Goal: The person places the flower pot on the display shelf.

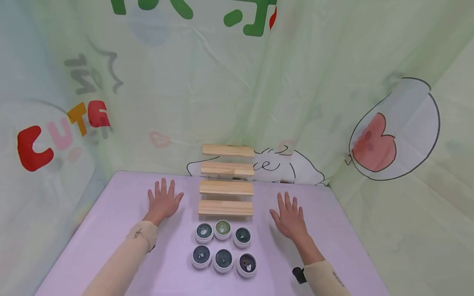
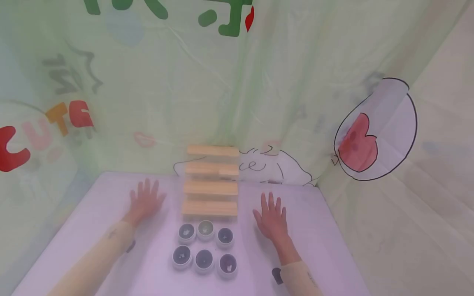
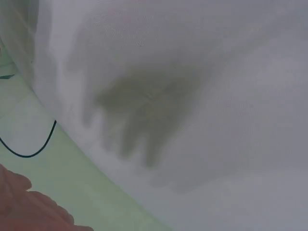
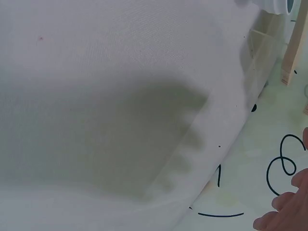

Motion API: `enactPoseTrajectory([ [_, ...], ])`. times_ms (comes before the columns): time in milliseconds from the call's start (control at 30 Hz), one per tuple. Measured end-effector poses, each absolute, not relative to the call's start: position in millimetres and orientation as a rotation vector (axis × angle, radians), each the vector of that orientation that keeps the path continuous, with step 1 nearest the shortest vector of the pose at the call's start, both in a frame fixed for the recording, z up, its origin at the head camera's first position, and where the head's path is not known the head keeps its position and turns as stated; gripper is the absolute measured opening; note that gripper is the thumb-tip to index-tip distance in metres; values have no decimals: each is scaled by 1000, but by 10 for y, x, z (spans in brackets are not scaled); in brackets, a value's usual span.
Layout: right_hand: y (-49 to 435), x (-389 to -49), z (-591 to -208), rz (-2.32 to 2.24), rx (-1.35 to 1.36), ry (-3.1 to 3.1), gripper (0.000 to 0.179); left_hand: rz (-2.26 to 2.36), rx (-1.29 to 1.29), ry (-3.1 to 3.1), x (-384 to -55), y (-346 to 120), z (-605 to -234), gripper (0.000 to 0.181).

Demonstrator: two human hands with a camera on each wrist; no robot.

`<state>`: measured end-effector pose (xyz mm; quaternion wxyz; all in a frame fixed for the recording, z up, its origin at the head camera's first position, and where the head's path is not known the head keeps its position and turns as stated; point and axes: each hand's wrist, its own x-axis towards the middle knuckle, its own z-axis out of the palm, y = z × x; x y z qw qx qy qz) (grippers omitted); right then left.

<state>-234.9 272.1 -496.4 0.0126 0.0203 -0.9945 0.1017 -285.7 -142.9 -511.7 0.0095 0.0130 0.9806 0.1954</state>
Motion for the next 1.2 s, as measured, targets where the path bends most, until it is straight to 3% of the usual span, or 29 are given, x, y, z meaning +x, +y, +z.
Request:
enactPoseTrajectory([
  [500,2594,-2270,-4929,326,147,-3069,72,1190,524,2973,-2967,-849,-4843,52],
  [1200,2400,-1485,-5196,1089,330,-3069,94,1520,455,2719,-3158,-828,-5052,68],
])
